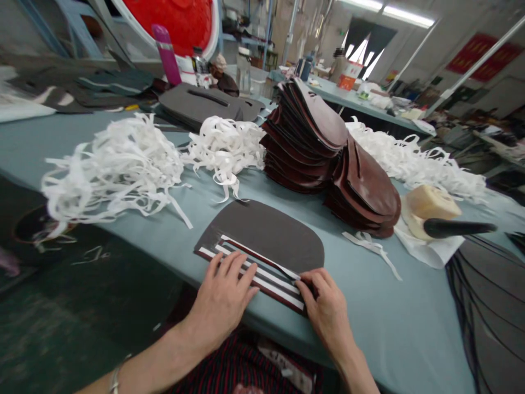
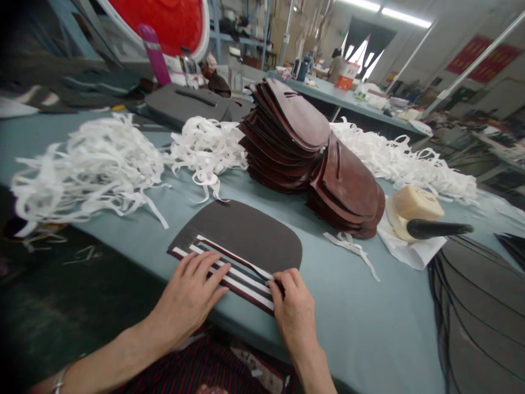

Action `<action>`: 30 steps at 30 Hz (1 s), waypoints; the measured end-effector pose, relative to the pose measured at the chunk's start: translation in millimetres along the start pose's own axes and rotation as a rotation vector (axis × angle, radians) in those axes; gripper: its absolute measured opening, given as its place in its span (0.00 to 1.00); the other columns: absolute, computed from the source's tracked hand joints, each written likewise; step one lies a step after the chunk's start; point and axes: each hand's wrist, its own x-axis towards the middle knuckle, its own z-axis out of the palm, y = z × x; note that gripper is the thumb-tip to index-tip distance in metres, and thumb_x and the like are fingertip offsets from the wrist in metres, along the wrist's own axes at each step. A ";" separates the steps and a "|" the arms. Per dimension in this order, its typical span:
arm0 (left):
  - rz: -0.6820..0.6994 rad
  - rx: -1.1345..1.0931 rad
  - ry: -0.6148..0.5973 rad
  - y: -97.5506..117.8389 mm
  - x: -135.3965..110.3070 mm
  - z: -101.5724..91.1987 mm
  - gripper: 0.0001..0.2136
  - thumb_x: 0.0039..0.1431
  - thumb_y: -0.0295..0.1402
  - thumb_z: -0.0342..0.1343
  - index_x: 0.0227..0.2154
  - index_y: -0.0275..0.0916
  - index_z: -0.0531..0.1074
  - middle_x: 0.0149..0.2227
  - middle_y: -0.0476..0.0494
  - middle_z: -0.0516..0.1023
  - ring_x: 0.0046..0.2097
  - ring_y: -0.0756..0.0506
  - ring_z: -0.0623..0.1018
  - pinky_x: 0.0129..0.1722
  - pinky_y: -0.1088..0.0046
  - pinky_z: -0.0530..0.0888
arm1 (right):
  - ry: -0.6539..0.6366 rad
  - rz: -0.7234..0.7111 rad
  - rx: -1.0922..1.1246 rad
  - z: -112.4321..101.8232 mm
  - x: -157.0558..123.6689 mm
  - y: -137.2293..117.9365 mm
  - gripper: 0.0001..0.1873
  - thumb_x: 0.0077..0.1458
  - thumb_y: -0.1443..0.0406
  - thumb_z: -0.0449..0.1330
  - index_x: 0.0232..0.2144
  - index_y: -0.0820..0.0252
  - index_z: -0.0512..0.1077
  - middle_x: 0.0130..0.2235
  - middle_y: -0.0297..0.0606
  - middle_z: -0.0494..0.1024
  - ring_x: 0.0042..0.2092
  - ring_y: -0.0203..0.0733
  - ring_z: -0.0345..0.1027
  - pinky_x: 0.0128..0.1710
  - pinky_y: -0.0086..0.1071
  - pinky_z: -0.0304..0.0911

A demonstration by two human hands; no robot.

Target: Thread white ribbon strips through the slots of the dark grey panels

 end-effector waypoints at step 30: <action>0.110 -0.093 -0.067 44.6 17.6 19.7 0.21 0.64 0.45 0.45 0.57 0.46 0.62 0.58 0.43 0.67 0.60 0.37 0.63 0.59 0.53 0.58 | 0.019 0.297 -0.109 16.6 9.8 -9.2 0.09 0.57 0.57 0.53 0.29 0.55 0.64 0.30 0.31 0.70 0.32 0.36 0.64 0.31 0.28 0.53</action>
